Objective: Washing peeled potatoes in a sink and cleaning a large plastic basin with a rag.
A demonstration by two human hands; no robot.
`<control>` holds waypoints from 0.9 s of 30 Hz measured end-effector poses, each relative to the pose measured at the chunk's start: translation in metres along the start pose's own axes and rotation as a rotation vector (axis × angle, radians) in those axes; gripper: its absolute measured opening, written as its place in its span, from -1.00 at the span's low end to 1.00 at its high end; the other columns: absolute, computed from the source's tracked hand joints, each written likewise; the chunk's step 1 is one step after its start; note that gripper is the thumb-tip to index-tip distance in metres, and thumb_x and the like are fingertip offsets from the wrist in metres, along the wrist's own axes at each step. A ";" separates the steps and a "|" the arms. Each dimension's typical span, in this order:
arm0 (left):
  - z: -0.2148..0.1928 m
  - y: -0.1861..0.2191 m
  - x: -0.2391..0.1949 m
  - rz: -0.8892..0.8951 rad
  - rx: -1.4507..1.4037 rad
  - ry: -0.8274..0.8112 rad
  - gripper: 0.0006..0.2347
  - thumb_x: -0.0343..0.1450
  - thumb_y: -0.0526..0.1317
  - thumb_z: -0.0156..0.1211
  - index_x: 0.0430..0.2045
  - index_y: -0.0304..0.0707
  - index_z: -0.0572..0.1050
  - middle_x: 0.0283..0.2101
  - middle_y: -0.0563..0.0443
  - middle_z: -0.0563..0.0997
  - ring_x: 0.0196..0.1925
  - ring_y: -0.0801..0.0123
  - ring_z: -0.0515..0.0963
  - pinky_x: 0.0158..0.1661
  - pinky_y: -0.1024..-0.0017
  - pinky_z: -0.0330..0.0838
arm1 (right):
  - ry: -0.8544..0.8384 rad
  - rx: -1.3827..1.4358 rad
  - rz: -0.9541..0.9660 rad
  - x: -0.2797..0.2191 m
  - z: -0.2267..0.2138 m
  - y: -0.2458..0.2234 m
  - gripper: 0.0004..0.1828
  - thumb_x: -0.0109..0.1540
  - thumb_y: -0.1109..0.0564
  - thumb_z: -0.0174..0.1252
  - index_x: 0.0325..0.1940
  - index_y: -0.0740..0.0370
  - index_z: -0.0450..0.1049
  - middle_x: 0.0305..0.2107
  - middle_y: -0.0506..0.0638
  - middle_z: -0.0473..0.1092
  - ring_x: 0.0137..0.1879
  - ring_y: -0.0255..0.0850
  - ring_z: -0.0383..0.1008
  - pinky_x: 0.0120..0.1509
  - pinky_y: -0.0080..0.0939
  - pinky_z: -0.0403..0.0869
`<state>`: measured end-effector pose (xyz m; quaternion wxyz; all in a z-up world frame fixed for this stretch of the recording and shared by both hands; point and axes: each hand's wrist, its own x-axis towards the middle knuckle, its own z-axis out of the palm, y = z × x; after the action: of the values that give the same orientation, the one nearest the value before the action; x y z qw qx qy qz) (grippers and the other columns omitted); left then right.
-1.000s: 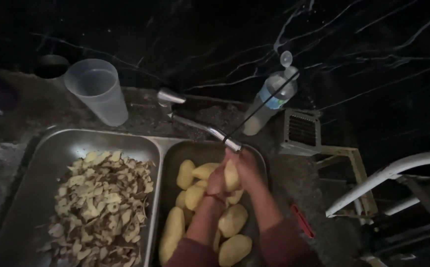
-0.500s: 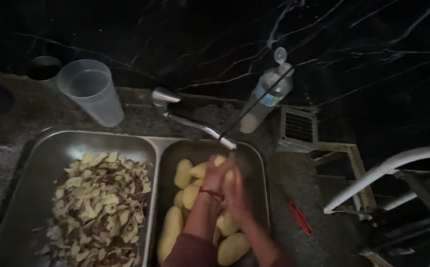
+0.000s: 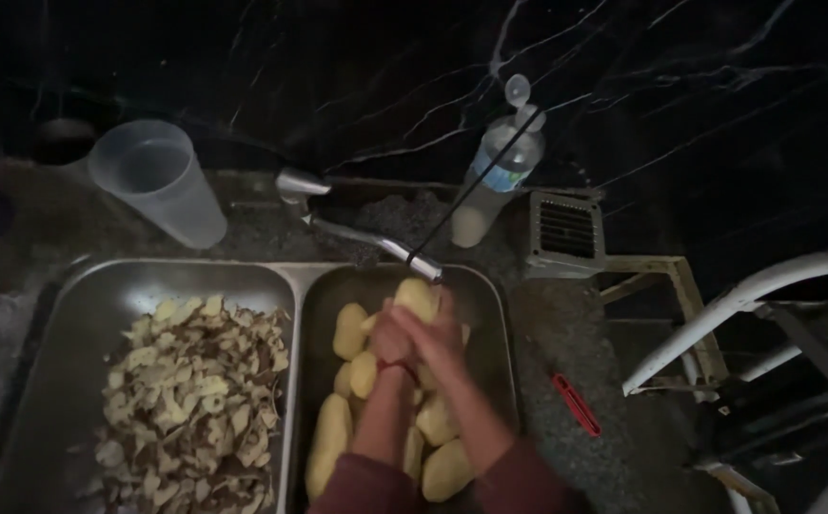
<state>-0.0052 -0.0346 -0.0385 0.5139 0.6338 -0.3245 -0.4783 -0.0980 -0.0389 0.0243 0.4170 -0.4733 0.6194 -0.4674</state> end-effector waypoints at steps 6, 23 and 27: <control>-0.124 0.072 -0.038 0.105 0.792 0.055 -0.70 0.46 -0.01 0.06 -0.25 -0.27 0.57 -0.24 -0.36 0.65 -0.14 -0.24 0.62 -0.13 -0.06 0.50 | -0.255 0.029 0.205 -0.011 -0.014 0.003 0.05 0.01 0.03 0.40 0.49 0.10 0.01 0.08 -0.01 0.38 0.08 -0.17 0.48 0.05 -0.10 0.54; -0.103 -0.009 -0.061 -0.201 1.090 -0.434 -0.22 0.18 -0.09 0.50 0.27 -0.10 0.14 0.06 -0.29 0.54 0.14 -0.10 0.54 0.05 0.10 0.51 | -0.512 -0.136 0.013 0.004 -0.077 0.036 -0.78 0.35 0.07 0.14 -0.01 0.22 0.54 -0.19 -0.05 0.53 -0.03 -0.28 0.51 0.11 -0.24 0.48; -0.115 -0.017 -0.043 -0.100 0.924 -0.365 -0.27 0.18 -0.07 0.49 0.23 -0.16 0.24 -0.14 -0.29 0.65 -0.04 -0.10 0.64 -0.05 0.08 0.54 | -0.545 -0.072 0.130 0.003 -0.090 0.031 -0.76 0.36 0.04 0.05 0.00 0.17 0.53 -0.17 -0.08 0.52 -0.01 -0.29 0.51 0.06 -0.21 0.49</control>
<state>0.0871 0.0481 -0.0413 0.0904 0.7160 -0.5563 -0.4119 -0.1913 -0.0220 0.0135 0.5803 -0.5551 0.5298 -0.2728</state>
